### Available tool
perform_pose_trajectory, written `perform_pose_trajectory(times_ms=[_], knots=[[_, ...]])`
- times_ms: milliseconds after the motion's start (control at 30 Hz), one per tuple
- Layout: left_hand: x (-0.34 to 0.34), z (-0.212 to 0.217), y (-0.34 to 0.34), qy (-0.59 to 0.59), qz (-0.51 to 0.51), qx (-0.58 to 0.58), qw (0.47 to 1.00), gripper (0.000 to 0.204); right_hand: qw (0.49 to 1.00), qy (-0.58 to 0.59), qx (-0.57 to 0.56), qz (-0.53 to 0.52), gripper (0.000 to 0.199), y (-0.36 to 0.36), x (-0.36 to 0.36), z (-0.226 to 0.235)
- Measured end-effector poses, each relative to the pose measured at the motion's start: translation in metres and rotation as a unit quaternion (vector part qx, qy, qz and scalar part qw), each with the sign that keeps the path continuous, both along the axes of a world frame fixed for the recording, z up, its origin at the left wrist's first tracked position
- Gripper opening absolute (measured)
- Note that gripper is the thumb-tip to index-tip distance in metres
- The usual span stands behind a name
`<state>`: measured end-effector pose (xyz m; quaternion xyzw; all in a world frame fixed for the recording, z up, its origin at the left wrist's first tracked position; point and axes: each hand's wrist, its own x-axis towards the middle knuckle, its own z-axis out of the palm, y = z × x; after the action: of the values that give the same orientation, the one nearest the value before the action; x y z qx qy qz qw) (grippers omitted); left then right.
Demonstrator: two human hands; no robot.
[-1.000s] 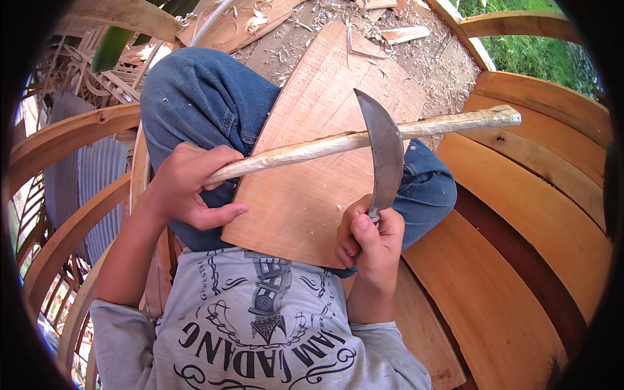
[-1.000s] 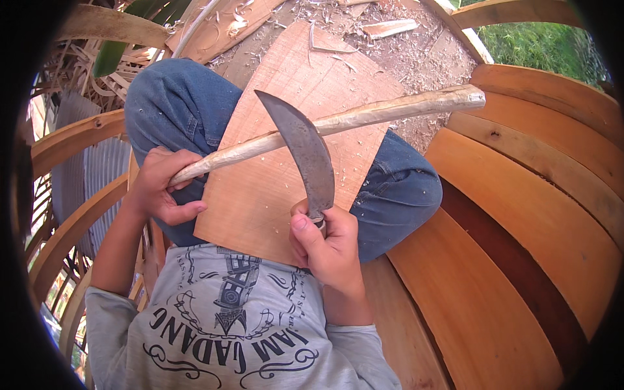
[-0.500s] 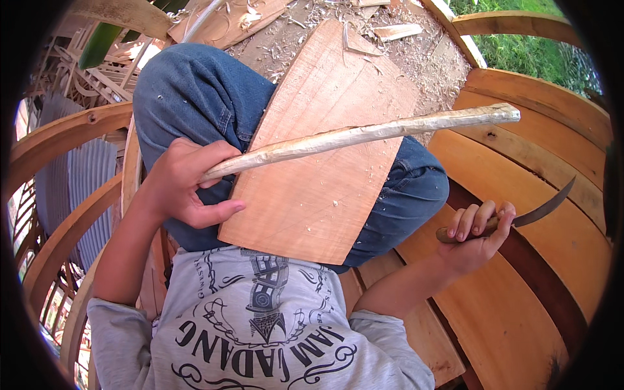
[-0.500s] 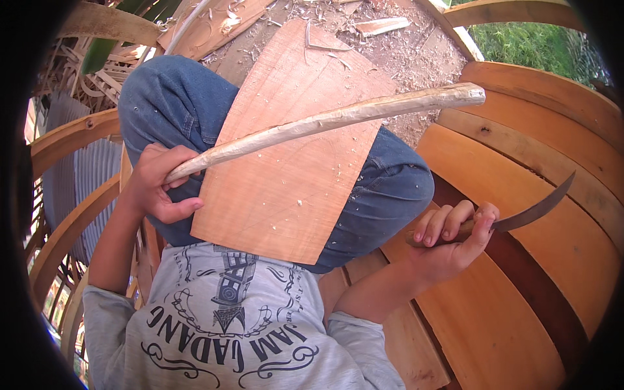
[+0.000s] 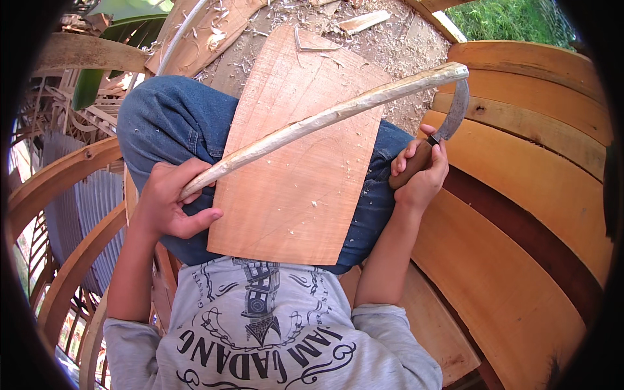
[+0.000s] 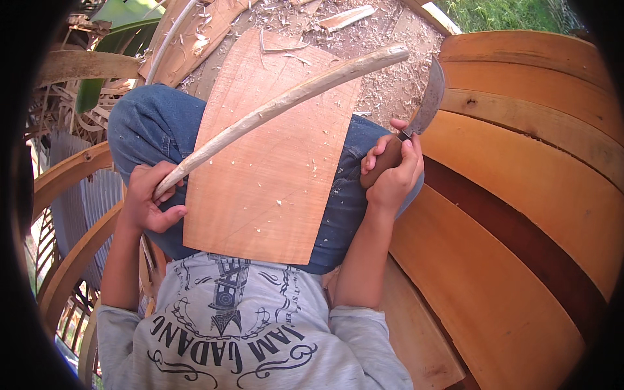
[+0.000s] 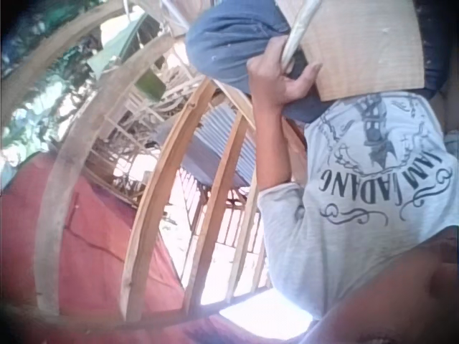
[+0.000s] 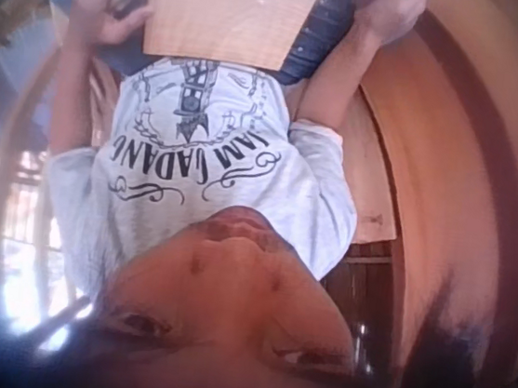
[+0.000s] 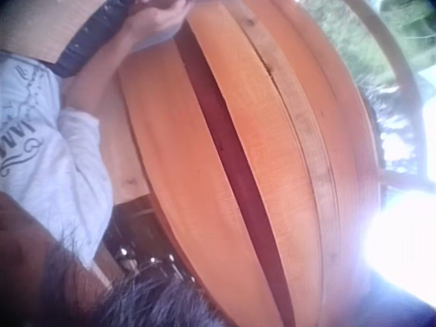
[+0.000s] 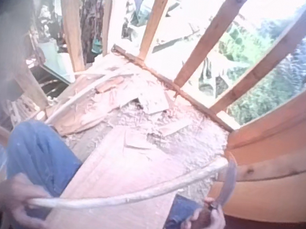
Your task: The person sits cross-legged on a wooden platform and uses a curved blade to shave and shape a long, thin piece of wood. They hold the wood against a flat board on their lap and repeatedly scrape the blade along its length to remove bark and smooth the surface.
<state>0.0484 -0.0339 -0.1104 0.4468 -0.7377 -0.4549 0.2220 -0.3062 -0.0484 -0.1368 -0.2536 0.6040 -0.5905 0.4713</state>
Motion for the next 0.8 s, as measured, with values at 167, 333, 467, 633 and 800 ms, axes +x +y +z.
perform_pose_trajectory(times_ms=[167,333,467,633,800], knots=[[-0.005,0.003,-0.002,-0.006,0.009,0.030,0.999,0.042,0.999,0.021,0.008,0.045,0.031,-0.005,-0.003,-0.005],[-0.015,0.002,0.000,0.006,0.038,0.031,0.999,0.054,0.996,0.071,-0.011,0.060,0.027,-0.007,-0.005,-0.007],[-0.016,0.010,-0.002,-0.003,0.032,0.093,0.995,0.038,0.999,0.028,-0.022,0.034,0.029,-0.005,-0.006,-0.007],[-0.031,0.032,-0.003,-0.044,0.068,0.188,0.979,0.026,0.997,0.009,-0.054,0.059,0.032,-0.001,-0.015,-0.014],[-0.047,0.035,0.004,-0.064,0.093,0.170,0.979,0.039,0.988,0.108,-0.100,0.057,0.029,0.003,-0.004,-0.019]])
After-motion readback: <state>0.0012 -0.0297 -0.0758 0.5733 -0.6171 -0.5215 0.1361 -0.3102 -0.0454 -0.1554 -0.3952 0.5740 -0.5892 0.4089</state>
